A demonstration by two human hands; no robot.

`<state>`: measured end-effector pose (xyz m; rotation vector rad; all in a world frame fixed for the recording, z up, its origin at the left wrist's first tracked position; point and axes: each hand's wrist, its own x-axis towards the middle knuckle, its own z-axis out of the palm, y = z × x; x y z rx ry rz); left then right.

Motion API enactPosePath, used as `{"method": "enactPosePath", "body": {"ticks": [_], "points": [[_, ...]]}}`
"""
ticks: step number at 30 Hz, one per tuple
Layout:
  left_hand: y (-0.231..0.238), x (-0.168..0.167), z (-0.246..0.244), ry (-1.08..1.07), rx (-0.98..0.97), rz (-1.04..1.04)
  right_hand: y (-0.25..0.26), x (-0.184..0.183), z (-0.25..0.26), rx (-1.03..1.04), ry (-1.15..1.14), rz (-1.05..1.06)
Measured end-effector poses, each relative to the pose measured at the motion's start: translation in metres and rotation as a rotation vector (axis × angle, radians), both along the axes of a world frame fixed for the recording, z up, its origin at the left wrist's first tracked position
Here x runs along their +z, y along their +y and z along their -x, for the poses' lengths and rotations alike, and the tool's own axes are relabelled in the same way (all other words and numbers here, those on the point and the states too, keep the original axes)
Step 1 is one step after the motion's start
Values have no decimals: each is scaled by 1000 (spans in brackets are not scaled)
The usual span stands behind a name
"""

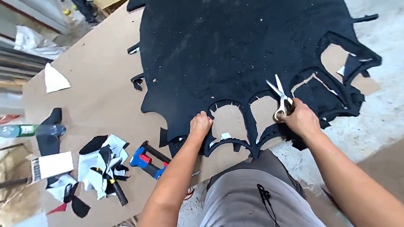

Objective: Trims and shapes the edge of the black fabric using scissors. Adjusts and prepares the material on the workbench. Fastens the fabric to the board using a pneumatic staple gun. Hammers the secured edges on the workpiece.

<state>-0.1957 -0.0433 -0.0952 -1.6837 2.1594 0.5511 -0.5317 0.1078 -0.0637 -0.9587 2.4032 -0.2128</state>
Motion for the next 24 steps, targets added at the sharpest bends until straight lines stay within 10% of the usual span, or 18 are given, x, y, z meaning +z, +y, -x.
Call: {"method": "enactPosePath", "body": {"ticks": [5,15,24], "points": [[29,34,-80,415,403,128,-32,11,5,239,48,75],[233,43,-177,230,1076,284,-86,-39,-138,824,-336,272],[176,41,-366,-94,1229,353,-88,-61,-176,687,-433,231]]}}
